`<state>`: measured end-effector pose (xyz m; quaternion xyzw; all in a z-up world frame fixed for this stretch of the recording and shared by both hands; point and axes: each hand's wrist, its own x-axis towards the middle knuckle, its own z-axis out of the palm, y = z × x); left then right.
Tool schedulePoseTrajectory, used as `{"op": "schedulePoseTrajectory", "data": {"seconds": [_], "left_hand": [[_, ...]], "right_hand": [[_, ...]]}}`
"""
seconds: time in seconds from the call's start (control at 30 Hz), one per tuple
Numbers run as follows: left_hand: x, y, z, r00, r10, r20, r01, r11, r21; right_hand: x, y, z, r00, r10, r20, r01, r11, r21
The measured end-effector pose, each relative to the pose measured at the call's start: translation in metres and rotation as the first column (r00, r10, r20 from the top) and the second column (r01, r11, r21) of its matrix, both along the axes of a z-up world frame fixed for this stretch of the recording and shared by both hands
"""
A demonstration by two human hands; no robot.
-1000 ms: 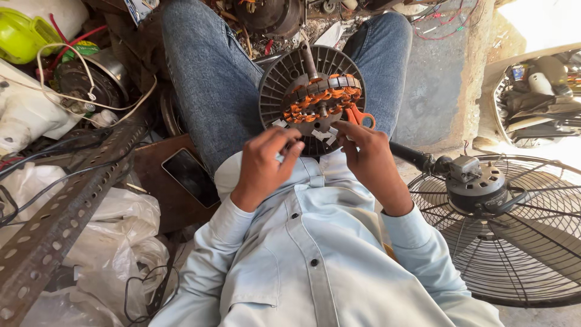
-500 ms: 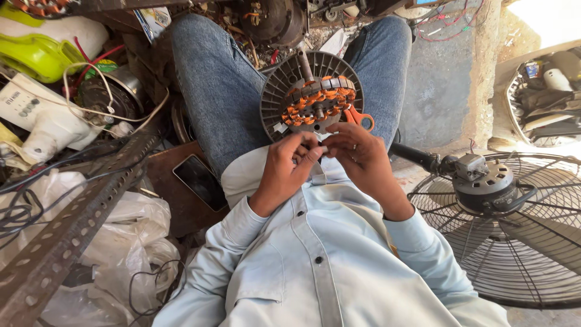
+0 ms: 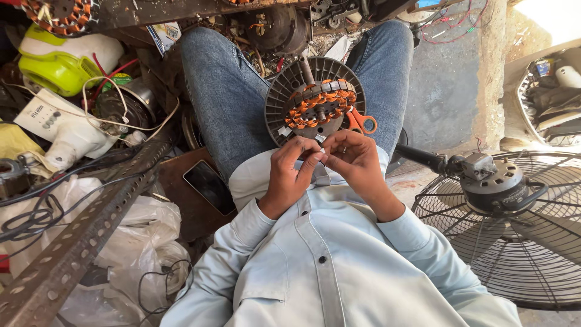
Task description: The person winds copper wire onto a fan motor stator using a winding machine, then removes the stator, holds it in their lap, and uses orange snips to trim and manage the wires.
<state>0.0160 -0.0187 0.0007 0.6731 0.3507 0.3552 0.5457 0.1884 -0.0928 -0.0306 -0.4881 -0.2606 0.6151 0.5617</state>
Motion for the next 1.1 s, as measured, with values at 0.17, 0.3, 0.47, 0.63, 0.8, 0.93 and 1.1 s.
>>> {"op": "schedulePoseTrajectory", "data": {"seconds": [0.17,0.3,0.47,0.63,0.8,0.93,1.1], "left_hand": [[-0.004,-0.002,-0.001,0.999,-0.011,0.030,0.010,0.999,0.044],[-0.006,-0.006,-0.002,1.000,0.000,0.031,-0.001,1.000,0.028],[-0.004,-0.007,-0.001,0.999,0.022,0.035,-0.025,0.997,0.078],[-0.003,-0.004,0.009,1.000,0.015,0.023,-0.017,0.995,0.100],[-0.002,-0.007,0.016,0.991,-0.049,-0.122,0.073,0.977,0.199],[-0.002,-0.008,0.017,0.994,-0.056,-0.091,0.059,0.998,0.034],[-0.003,-0.005,0.022,1.000,-0.004,-0.024,0.006,0.997,0.071]], "right_hand": [[0.009,0.002,0.003,0.984,0.070,-0.161,-0.080,0.995,-0.058],[0.015,0.006,0.009,0.986,0.112,-0.121,-0.117,0.992,-0.036],[0.018,0.009,0.020,0.980,0.197,0.015,-0.197,0.980,-0.039],[0.011,0.008,0.027,0.994,0.100,0.049,-0.106,0.986,0.129],[0.011,0.008,0.039,0.995,0.068,0.073,-0.084,0.966,0.243],[0.011,0.015,0.054,0.872,0.034,0.489,-0.224,0.914,0.337],[0.036,0.026,0.070,0.765,0.023,0.643,-0.267,0.920,0.286]]}}
